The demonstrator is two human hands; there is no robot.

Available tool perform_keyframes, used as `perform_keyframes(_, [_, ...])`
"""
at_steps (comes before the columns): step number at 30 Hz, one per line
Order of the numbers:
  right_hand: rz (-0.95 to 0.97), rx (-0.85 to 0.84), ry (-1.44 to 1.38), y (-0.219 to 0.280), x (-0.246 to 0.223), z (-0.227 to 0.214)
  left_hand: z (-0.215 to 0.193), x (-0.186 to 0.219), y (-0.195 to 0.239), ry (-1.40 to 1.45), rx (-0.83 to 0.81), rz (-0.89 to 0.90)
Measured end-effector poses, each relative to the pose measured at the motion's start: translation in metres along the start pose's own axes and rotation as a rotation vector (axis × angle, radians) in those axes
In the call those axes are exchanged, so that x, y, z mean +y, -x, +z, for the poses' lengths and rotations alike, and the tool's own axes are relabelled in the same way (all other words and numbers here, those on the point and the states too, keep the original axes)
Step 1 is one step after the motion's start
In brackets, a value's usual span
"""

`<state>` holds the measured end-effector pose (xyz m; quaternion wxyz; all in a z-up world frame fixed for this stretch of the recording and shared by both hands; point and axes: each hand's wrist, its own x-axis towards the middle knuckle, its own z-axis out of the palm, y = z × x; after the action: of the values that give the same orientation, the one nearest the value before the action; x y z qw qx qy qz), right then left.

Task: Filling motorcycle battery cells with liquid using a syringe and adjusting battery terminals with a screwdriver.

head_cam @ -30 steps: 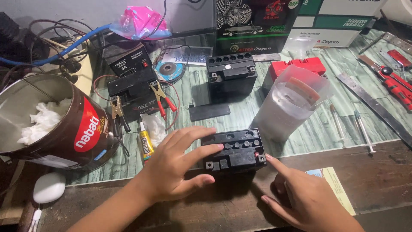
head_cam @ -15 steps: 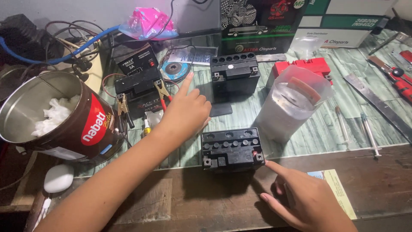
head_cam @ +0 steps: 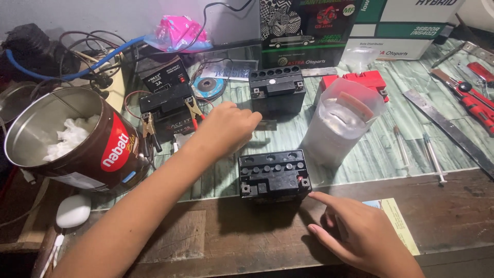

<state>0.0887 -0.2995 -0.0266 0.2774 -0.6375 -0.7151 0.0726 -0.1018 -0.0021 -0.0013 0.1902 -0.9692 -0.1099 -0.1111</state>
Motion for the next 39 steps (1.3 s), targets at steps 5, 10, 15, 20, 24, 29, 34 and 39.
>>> perform_keyframes(5, [0.003, 0.027, -0.001, 0.001, 0.000, 0.002, -0.061, 0.001, -0.006, 0.480, 0.030, -0.237])
perform_keyframes(10, [0.017, 0.031, 0.020, 0.002, -0.002, 0.003, -0.118, 0.021, -0.003, 0.818, -0.031, -0.391])
perform_keyframes(15, [0.014, 0.040, 0.030, 0.003, -0.002, 0.003, -0.129, 0.030, 0.002, 1.004, -0.085, -0.409])
perform_keyframes(20, [0.161, 0.061, -0.194, 0.007, -0.005, -0.006, -0.141, 0.034, 0.012, 1.087, -0.227, -0.368])
perform_keyframes(24, [0.087, 0.124, -0.111, -0.001, -0.005, -0.022, -0.143, 0.033, 0.019, 1.088, -0.260, -0.316])
perform_keyframes(29, [-0.165, 0.193, 0.112, -0.037, -0.027, -0.063, -0.149, 0.031, 0.018, 1.159, -0.296, -0.383])
perform_keyframes(34, [-0.310, 0.143, 0.295, -0.080, -0.027, -0.076, -0.139, 0.027, 0.021, 1.272, -0.232, -0.390])
perform_keyframes(39, [-0.393, 0.099, 0.278, -0.107, -0.018, -0.075, -0.136, 0.021, 0.027, 1.311, -0.232, -0.418])
